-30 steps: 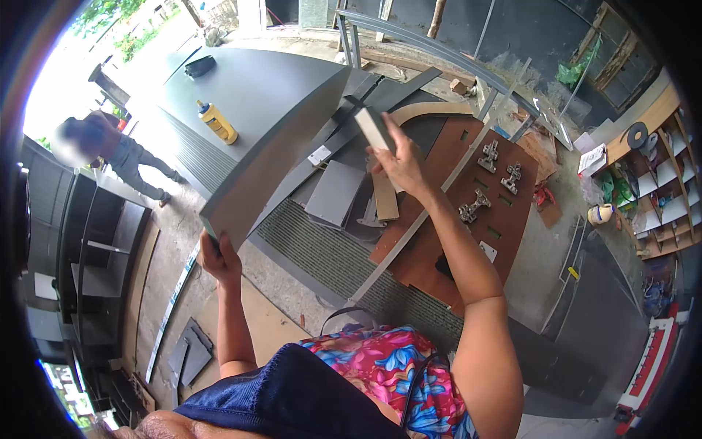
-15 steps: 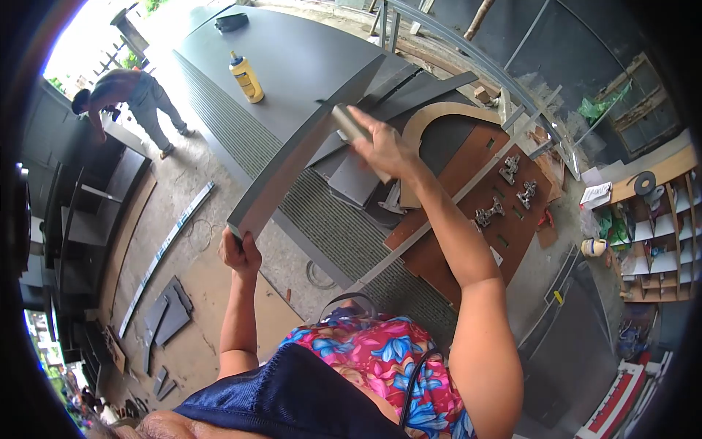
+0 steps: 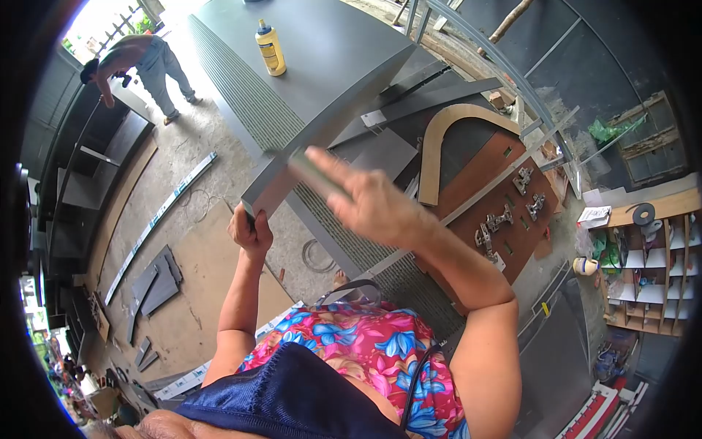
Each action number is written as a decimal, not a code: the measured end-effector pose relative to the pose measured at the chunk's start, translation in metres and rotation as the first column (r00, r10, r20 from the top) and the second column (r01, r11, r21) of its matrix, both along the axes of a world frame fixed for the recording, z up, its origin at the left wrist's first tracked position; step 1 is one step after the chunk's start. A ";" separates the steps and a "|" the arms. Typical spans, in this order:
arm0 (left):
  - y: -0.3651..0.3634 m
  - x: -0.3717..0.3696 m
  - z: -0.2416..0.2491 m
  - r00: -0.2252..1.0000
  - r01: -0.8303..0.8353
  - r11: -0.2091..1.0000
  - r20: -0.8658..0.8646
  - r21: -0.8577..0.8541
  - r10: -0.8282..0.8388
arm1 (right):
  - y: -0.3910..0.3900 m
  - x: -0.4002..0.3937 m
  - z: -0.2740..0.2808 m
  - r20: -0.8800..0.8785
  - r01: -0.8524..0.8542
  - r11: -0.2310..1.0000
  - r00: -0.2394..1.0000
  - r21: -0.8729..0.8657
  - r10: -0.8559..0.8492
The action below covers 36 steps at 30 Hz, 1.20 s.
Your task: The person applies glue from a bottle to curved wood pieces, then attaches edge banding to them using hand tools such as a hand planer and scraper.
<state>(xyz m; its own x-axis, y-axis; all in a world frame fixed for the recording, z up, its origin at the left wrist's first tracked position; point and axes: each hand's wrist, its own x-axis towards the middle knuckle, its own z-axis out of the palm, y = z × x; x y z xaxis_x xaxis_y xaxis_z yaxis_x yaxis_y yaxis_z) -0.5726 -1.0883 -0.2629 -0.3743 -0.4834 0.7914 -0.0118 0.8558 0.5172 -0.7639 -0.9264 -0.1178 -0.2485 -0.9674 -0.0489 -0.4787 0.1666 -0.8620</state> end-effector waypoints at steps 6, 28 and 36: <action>-0.005 0.004 -0.015 0.998 -0.052 0.998 -0.020 0.044 0.053 | -0.006 0.002 -0.011 0.090 -0.027 0.999 0.996 -0.017 0.028; -0.024 0.019 -0.070 0.966 -0.207 0.952 -0.104 0.226 0.235 | -0.147 -0.364 -0.132 0.007 0.581 0.790 0.805 0.195 -0.593; -0.017 0.011 -0.032 0.968 -0.215 0.917 -0.049 0.337 0.245 | -0.093 -0.265 -0.093 0.140 0.577 0.738 0.811 -0.351 -0.568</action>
